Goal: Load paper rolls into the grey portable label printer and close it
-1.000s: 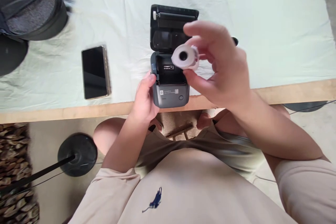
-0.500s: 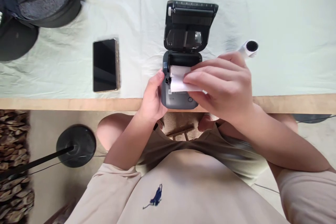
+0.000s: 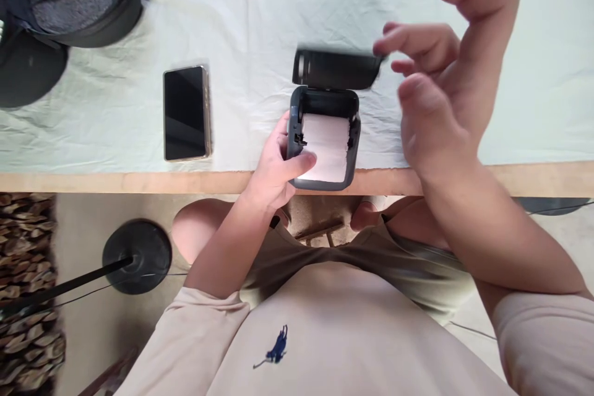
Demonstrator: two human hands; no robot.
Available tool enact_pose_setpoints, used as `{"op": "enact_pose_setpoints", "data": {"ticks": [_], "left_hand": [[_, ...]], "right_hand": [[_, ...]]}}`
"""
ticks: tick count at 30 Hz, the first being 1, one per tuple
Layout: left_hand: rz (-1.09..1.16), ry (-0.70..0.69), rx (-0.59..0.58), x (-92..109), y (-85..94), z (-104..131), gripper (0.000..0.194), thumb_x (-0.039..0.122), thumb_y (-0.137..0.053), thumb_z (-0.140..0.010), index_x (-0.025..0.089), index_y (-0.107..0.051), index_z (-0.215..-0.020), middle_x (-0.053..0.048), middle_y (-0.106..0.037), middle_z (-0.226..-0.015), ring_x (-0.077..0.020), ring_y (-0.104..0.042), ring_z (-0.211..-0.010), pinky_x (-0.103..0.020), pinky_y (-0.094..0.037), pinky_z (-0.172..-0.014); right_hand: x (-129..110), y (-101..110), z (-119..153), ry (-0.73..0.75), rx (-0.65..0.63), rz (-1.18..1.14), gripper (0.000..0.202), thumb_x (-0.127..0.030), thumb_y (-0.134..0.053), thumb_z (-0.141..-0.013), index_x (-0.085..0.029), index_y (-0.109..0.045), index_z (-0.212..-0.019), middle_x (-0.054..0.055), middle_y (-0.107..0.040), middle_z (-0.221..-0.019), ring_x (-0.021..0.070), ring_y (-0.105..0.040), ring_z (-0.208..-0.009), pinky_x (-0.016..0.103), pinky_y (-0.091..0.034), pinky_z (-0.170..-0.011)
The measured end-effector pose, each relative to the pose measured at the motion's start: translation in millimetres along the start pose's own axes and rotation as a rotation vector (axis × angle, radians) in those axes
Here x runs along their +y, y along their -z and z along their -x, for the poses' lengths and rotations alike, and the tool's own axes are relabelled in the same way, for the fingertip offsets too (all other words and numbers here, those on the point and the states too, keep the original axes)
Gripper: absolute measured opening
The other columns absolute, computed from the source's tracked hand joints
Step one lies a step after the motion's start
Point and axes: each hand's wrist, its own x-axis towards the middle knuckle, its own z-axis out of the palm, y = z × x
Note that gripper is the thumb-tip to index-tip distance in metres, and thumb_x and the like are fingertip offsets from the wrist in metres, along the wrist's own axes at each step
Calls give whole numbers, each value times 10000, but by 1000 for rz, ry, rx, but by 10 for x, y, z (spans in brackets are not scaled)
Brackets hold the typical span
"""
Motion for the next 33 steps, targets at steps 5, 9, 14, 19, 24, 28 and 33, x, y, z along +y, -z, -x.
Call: {"op": "enact_pose_setpoints", "data": {"ticks": [5,9,14,19,24,28,33], "left_hand": [[0,-11,-8,-37,40,-13,560,233,-985,-608,262,-731,-1107,-36,-820,-1176,-350,-807,-1212,-388,-671,-915],[121,-5,-31,-14,-12,-28,397,371,-890,-725,238,-743,-1069,-69,-841,-1085,-394,-785,-1289,-436,-683,-987],[219,51,-54,67,-112,-50,254,470,-677,-876,233,-705,-962,-102,-846,-1008,-377,-782,-1301,-443,-691,-994],[181,57,55,73,-149,-67,171,361,-568,-930,240,-666,-860,-82,-832,-935,-341,-805,-1253,-446,-711,-967],[206,26,78,41,-138,-88,156,305,-642,-912,235,-665,-775,-24,-730,-728,-307,-831,-1120,-419,-704,-998],[219,30,83,46,-124,-111,193,265,-674,-918,219,-638,-734,4,-638,-648,-281,-833,-1019,-392,-692,-987],[197,56,117,53,-123,-113,201,286,-630,-955,226,-621,-764,-2,-663,-695,-286,-816,-1113,-387,-668,-1028]], "right_hand": [[52,-32,47,3,-36,-120,343,-437,-641,-1027,-351,-649,-1359,50,-697,-1477,305,-675,-1422,487,-609,-1063],[126,-117,100,-99,-296,-139,490,-493,-724,-962,-324,-603,-1406,56,-730,-1370,277,-760,-1205,451,-705,-925],[269,-175,116,-120,-416,-210,593,-401,-777,-918,-355,-546,-1462,33,-702,-1357,156,-727,-844,307,-676,-680],[244,-119,71,-43,-392,-127,547,-354,-723,-932,-354,-582,-1460,38,-720,-1399,218,-759,-1032,397,-714,-863],[79,44,43,15,-408,26,570,-348,-734,-920,-353,-631,-1480,60,-698,-1533,340,-684,-1404,573,-644,-1146],[51,101,52,67,-424,15,672,-320,-820,-875,-403,-605,-1506,58,-711,-1507,346,-694,-1395,568,-652,-1148],[-2,105,24,134,-227,112,473,-379,-885,-877,-323,-719,-1316,71,-758,-1182,296,-767,-1092,452,-688,-828]]}}
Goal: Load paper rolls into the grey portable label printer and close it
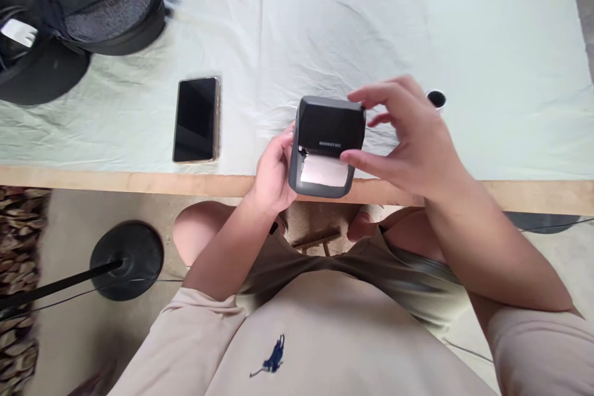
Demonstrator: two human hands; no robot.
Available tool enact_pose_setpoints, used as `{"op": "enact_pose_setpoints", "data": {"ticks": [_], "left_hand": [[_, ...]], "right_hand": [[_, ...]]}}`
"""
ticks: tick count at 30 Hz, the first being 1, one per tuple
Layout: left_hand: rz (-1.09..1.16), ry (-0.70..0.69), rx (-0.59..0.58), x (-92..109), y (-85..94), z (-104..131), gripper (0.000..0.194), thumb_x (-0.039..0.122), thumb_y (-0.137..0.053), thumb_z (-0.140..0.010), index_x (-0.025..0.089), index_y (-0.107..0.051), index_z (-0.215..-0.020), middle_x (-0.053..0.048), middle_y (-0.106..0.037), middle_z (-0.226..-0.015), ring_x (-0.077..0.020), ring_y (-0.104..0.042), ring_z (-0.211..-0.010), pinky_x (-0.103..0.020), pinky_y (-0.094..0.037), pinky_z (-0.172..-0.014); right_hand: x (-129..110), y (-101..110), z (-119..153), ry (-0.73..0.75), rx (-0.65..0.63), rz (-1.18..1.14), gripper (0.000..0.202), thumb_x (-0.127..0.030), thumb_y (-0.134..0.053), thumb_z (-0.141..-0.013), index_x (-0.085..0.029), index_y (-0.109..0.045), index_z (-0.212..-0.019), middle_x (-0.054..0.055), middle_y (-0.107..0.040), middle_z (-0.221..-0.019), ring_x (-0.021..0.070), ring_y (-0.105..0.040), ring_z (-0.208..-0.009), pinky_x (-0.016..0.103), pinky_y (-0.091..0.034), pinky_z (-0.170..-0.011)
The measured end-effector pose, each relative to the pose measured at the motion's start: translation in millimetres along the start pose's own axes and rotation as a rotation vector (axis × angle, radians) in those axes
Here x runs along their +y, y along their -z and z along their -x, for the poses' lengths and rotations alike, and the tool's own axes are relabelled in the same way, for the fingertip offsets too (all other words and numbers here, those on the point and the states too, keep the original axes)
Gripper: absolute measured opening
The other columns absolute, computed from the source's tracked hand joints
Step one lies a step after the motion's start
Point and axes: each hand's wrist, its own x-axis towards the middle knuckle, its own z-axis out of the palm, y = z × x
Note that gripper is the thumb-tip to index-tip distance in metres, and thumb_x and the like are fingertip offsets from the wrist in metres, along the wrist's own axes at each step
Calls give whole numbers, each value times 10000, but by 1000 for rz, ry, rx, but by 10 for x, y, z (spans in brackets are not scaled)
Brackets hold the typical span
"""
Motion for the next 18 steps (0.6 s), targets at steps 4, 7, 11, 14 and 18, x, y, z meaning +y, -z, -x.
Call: {"op": "enact_pose_setpoints", "data": {"ticks": [4,7,11,14,18], "left_hand": [[-20,11,-98,-8,31,29,222,425,-592,-972,222,-678,-955,-50,-771,-899,-348,-794,-1226,-462,-664,-1035],[-84,-39,-181,-27,69,45,316,452,-729,-902,213,-703,-1107,-50,-800,-983,-307,-822,-1074,-368,-656,-836],[-155,-39,-196,-48,107,47,443,403,-848,-825,223,-701,-1203,-23,-784,-936,-224,-776,-823,-290,-549,-636],[-167,-40,-217,-63,125,41,522,439,-913,-787,238,-698,-1218,-18,-767,-956,-203,-742,-771,-291,-546,-636],[-180,-61,-240,-88,153,29,562,459,-950,-775,251,-701,-1233,-19,-767,-981,-217,-771,-796,-292,-566,-630]], "right_hand": [[-137,-25,-32,-63,289,-18,123,-418,-691,-1087,-295,-685,-1072,-50,-604,-681,134,-595,-532,294,-401,-459],[-207,-46,-45,-65,318,-70,87,-348,-663,-1107,-271,-673,-1068,-32,-771,-814,108,-657,-534,263,-352,-407],[-179,-31,-40,17,65,172,158,-156,-706,-943,-237,-735,-1076,-21,-858,-930,101,-605,-501,288,-474,-523],[-129,-26,-16,14,-149,457,371,-201,-734,-879,-257,-756,-1245,0,-834,-889,156,-584,-528,327,-392,-532],[-177,-39,-4,-85,-240,547,395,-226,-714,-946,-324,-704,-1328,14,-805,-864,226,-677,-660,337,-380,-548]]}}
